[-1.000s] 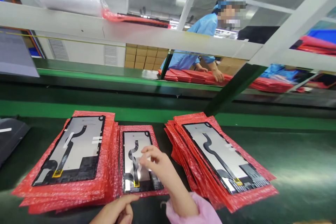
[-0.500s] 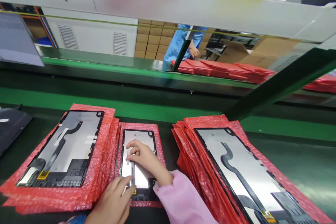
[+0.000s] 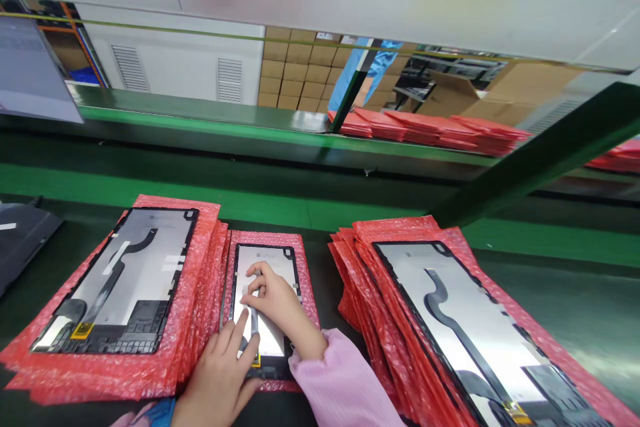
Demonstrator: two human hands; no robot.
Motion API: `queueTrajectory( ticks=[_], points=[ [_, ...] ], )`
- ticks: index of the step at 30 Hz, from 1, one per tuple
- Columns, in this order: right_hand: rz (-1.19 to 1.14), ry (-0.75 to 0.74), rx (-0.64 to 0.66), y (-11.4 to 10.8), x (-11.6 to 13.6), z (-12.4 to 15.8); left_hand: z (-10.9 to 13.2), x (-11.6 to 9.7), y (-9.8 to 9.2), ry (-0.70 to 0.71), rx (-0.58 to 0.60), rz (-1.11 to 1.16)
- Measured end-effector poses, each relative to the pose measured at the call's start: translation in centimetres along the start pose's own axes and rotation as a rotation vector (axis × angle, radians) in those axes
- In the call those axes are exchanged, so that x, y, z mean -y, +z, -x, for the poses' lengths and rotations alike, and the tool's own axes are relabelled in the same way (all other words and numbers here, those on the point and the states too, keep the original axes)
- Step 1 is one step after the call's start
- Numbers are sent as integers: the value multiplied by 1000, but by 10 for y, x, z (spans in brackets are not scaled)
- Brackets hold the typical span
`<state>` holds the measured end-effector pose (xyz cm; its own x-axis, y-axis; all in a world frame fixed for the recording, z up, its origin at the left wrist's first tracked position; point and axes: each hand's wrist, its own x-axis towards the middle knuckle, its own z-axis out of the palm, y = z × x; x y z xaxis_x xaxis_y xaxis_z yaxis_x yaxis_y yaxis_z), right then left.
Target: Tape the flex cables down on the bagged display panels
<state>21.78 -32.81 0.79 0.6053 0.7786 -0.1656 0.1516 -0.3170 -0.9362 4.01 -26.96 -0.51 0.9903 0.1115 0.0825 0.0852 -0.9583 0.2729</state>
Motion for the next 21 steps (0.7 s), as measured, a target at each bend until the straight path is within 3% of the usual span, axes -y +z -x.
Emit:
queueTrajectory(
  ticks=[7,14,18,21],
  points=[
    [97,-28,-153,3,-8,-14,2,0,4,33,29,-25],
    [238,-114,-485,13,0,-23,2,-3,-1,37,-11,-34],
    [197,-139,-643,3,15,-1,2,1,-4,34,-47,-46],
    [182,-195,-774,-21,21,43,5,5,-2,59,-132,-40]
  ],
)
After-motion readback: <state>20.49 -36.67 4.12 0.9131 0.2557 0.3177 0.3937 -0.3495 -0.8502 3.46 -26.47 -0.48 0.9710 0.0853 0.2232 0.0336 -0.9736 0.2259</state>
